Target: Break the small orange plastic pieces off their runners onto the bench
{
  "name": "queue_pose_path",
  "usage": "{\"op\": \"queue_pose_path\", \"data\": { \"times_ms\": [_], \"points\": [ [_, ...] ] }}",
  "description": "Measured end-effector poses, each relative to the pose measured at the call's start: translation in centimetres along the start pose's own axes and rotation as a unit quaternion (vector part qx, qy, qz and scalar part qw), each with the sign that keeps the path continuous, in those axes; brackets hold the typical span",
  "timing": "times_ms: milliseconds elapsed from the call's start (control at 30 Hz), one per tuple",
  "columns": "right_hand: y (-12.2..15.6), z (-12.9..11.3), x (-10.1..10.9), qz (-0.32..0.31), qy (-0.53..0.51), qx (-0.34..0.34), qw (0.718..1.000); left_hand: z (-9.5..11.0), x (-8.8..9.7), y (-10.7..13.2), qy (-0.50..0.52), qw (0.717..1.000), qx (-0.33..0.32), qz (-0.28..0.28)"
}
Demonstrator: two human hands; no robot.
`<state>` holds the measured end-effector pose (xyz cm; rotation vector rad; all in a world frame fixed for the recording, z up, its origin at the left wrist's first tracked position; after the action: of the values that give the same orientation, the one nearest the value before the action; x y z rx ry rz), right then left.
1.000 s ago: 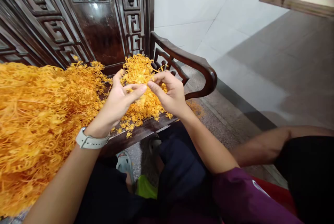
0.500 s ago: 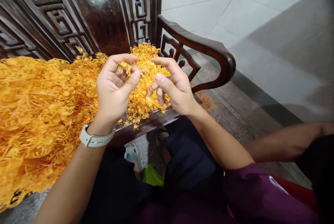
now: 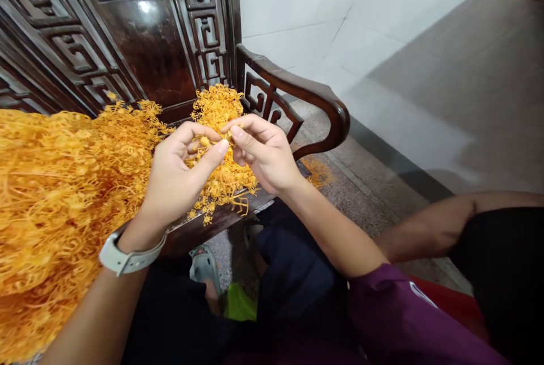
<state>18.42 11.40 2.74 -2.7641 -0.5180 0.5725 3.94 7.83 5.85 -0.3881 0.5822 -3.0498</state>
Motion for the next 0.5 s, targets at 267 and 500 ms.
{"op": "queue_pose_path", "data": {
  "times_ms": [267,500],
  "points": [
    [0.7,1.1,-2.5,-0.119,-0.191,-0.108,0.968,-1.0,-1.5,0.9,0.19,0.957,0.092,-0.201],
    [1.8,-0.9,-4.4,-0.316,-0.152,-0.007,0.937,1.0,-2.2,1.8,0.149,0.935,0.059,-0.317]
  ]
}}
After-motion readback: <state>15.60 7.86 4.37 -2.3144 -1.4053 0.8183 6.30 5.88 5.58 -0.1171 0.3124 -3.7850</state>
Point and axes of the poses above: each hand's wrist, its own y-axis away from the middle knuckle, its own x-axis out of the back of the hand, z = x × y, the point moved 8 cm from there along -y, towards the middle knuckle, and after that the axes turned 1 degree about y, right-handed, at the moved point
